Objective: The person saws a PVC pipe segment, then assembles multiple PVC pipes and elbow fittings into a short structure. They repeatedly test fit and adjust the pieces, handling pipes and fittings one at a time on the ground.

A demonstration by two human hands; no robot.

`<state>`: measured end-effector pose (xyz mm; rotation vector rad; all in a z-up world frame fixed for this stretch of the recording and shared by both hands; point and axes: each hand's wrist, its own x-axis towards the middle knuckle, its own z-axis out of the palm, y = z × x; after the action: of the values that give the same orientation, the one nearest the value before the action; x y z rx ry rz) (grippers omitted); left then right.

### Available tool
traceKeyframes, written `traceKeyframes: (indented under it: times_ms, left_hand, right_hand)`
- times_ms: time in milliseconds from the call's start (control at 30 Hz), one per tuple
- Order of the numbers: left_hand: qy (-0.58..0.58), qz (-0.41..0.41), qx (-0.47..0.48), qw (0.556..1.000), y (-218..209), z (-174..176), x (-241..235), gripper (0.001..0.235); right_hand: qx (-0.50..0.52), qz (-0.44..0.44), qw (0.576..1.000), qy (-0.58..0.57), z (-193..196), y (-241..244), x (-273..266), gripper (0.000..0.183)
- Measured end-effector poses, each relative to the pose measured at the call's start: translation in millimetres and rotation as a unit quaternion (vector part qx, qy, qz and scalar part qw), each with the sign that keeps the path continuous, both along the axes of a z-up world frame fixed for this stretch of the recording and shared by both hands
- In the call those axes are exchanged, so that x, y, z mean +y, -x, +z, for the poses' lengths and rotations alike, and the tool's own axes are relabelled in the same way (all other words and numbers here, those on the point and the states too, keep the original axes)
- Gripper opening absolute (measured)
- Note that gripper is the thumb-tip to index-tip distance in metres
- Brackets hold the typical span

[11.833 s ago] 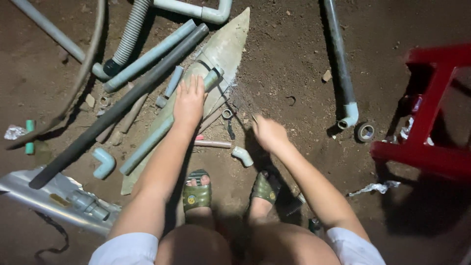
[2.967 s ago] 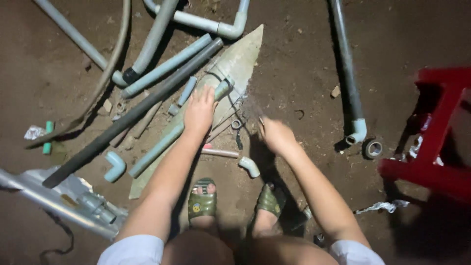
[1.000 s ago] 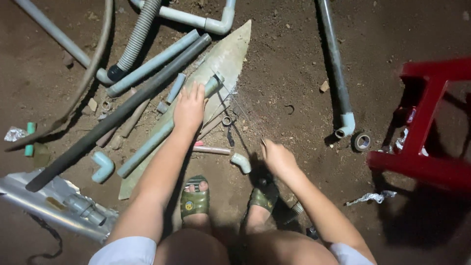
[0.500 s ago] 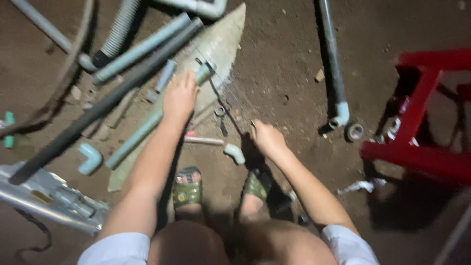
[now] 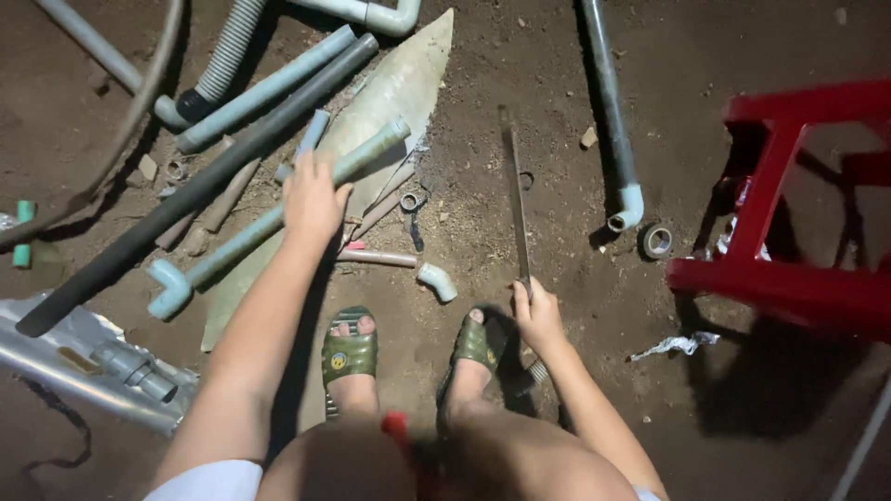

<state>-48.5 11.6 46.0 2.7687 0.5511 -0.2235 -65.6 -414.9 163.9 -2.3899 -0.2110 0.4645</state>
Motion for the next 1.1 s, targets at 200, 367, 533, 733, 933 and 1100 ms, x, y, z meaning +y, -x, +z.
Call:
traceKeyframes:
  times_ms: [200,367,533,733,933,1100]
  left_hand:
    - [-0.065,0.002,-0.002,0.998,54.4,-51.4,42.2,0.046]
    - [-0.001,0.007,-0.055,0.998,70.3,28.4,29.6,0.046]
    - [0.134,0.060,0.039,0.988,83.2,54.4,36.8,0.056]
    - [0.137,0.033,0.060,0.988,79.3,34.9,53.9,0.052]
    - [0.163,0.015,0.051,0.985,70.6,58.3,59.8,0.054]
    - [0.176,0.003,0.024,0.984,63.1,108.9,51.0,0.060]
  right_hand:
    - [-0.035,0.024,0.998,-0.045,-11.4,4.2,-7.9,0.023]
    - [-0.083,-0.003,0.991,-0.100,-18.6,18.7,-25.3,0.020]
    - [-0.092,-0.048,0.980,-0.171,-13.6,17.8,-28.4,0.027]
    - [-0.084,-0.038,0.978,-0.186,-8.8,13.4,-18.0,0.024]
    - [-0.082,-0.011,0.983,-0.164,-8.1,11.9,-14.0,0.022]
    - [-0.056,-0.008,0.989,-0.136,-2.7,9.6,-15.8,0.023]
